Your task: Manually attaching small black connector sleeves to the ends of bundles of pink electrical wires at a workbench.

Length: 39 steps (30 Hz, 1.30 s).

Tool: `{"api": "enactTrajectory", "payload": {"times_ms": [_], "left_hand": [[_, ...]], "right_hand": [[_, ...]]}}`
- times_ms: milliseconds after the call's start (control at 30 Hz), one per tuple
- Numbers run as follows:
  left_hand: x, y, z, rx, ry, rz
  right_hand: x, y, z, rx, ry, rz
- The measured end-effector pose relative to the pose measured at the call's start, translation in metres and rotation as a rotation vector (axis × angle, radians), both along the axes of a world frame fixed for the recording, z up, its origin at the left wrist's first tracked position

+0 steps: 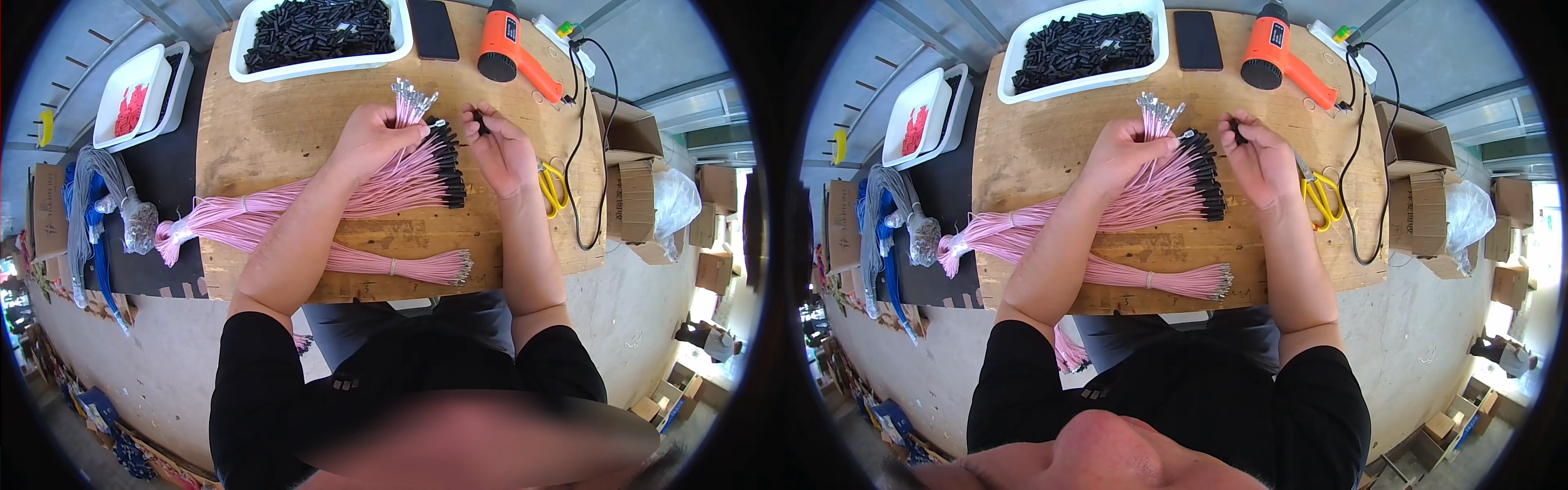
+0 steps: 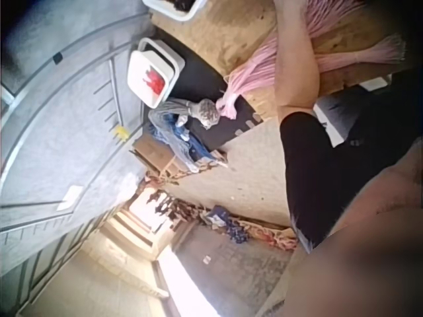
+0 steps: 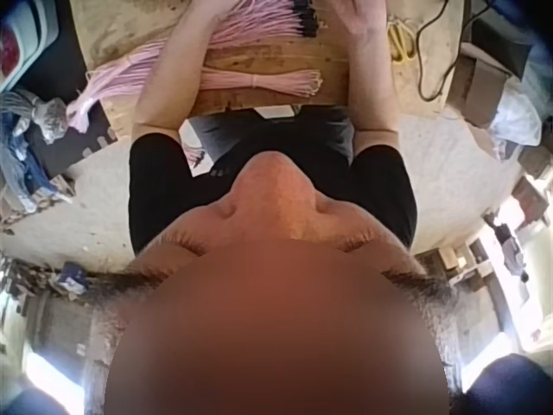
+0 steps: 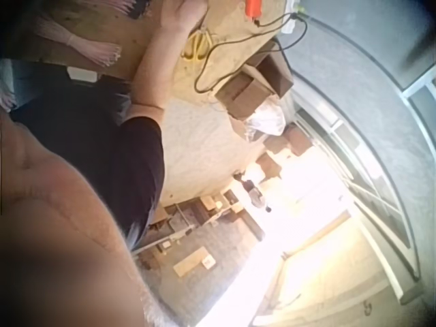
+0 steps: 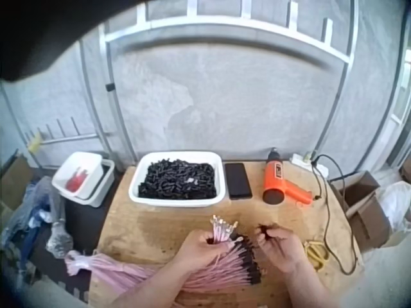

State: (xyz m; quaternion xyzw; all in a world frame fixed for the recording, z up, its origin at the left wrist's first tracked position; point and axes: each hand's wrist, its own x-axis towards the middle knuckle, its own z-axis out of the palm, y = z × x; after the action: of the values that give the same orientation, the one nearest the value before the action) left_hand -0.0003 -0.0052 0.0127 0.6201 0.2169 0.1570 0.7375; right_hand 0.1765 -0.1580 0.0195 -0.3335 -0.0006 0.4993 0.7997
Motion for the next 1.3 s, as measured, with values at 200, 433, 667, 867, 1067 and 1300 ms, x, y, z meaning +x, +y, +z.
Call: {"api": "enactTrajectory", "payload": {"times_ms": [200, 433, 667, 867, 1067, 1300], "left_hand": [[0.0, 0.002, -0.001, -0.181, -0.021, 0.032], [-0.002, 0.003, -0.001, -0.231, -0.037, 0.021], [0.0, 0.005, -0.005, -0.26, -0.054, 0.015], [0.0, 0.005, -0.005, -0.253, -0.054, 0.007], [-0.002, 0.006, -0.004, -0.264, -0.055, -0.004], [-0.001, 0.007, -0.003, -0.259, -0.068, -0.022]], "right_hand": [[0.003, 0.0, -0.018, 0.043, -0.021, -0.021], [-0.006, 0.001, -0.007, -0.07, -0.216, 0.08], [-0.007, 0.001, -0.008, -0.006, -0.161, 0.157], [-0.006, -0.002, -0.008, 0.029, -0.064, 0.171], [-0.028, 0.001, 0.014, -0.121, -0.425, 0.118], [-0.027, 0.001, 0.005, -0.076, -0.586, 0.128]]}}
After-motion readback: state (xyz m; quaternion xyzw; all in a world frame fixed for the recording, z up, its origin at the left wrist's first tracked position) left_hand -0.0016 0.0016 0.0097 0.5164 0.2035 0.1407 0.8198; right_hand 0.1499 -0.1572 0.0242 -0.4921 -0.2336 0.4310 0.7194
